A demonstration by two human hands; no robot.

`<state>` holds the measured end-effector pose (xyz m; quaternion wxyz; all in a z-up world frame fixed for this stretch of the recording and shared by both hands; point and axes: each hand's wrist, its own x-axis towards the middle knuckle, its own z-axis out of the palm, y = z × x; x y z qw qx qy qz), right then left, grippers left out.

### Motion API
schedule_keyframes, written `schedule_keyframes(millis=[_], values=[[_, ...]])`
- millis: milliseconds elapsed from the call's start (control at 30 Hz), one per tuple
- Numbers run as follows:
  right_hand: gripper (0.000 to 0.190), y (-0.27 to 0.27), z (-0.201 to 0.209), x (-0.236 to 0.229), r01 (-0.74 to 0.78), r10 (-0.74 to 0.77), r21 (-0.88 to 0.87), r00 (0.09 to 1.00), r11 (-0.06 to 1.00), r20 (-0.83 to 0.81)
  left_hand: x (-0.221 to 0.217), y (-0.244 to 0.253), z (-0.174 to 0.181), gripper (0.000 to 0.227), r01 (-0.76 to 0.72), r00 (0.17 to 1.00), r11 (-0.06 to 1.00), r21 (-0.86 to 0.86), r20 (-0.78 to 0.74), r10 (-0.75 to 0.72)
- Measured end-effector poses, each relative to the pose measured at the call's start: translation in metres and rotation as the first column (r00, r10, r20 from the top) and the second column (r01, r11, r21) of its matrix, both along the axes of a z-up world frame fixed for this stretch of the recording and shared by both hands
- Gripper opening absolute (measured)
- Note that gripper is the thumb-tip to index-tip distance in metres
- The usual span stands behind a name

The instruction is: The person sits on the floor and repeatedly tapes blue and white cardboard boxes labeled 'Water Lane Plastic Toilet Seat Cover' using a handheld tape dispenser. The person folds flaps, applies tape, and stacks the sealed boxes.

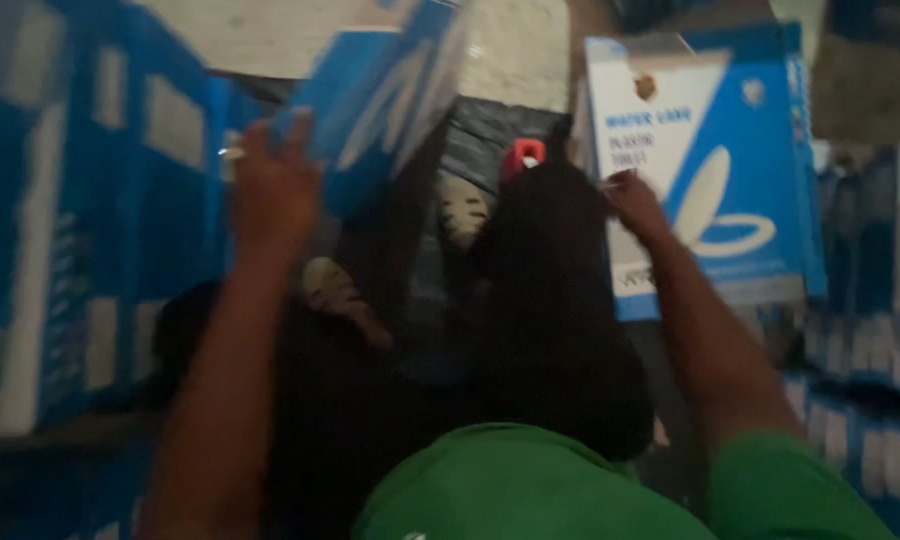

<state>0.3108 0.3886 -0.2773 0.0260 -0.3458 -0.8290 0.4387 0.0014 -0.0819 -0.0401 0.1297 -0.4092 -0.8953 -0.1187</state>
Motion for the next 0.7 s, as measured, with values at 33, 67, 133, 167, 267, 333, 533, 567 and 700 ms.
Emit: schedule_keyframes(millis=[33,67,133,167,267,333,533,567,700], values=[[0.048,-0.009,-0.038,-0.005,0.043,-0.074,0.094,0.928,0.995,0.364,-0.006,-0.002,-0.004,0.055,0.006,0.996,0.998,-0.064,-0.088,-0.012],[0.044,-0.02,-0.066,0.006,-0.083,0.063,0.074,0.97,0.994,0.234,-0.01,-0.004,-0.009,0.054,0.011,0.998,1.0,-0.02,0.055,-0.01],[0.046,-0.05,-0.105,0.006,0.271,-0.177,-0.225,0.914,0.936,0.365,-0.015,-0.013,-0.012,0.054,-0.038,0.974,0.999,-0.023,0.224,0.042],[0.045,-0.059,-0.116,-0.002,0.265,-0.168,-0.227,0.913,0.937,0.371,-0.017,-0.015,-0.013,0.054,-0.078,0.966,0.995,-0.06,0.243,0.091],[0.047,-0.08,-0.136,-0.019,0.269,-0.169,-0.242,0.915,0.932,0.366,-0.015,-0.021,-0.013,0.048,-0.041,0.978,0.994,-0.099,0.202,0.06],[0.049,-0.084,-0.143,-0.025,0.303,-0.208,-0.271,0.921,0.914,0.331,-0.013,-0.02,-0.013,0.046,-0.014,0.98,0.995,-0.102,0.198,0.034],[0.049,-0.076,-0.165,-0.064,0.313,-0.214,-0.378,0.936,0.871,0.28,-0.02,-0.033,-0.027,0.047,0.077,0.99,0.997,-0.029,0.119,-0.073],[0.046,-0.075,-0.166,-0.069,0.334,-0.213,-0.432,0.928,0.837,0.305,-0.021,-0.035,-0.031,0.046,0.069,0.99,0.997,-0.046,0.125,-0.063],[0.037,-0.069,-0.155,-0.085,0.4,-0.17,-0.386,0.844,0.831,0.509,-0.024,-0.037,-0.038,0.047,0.095,0.993,0.995,-0.033,0.075,-0.092]])
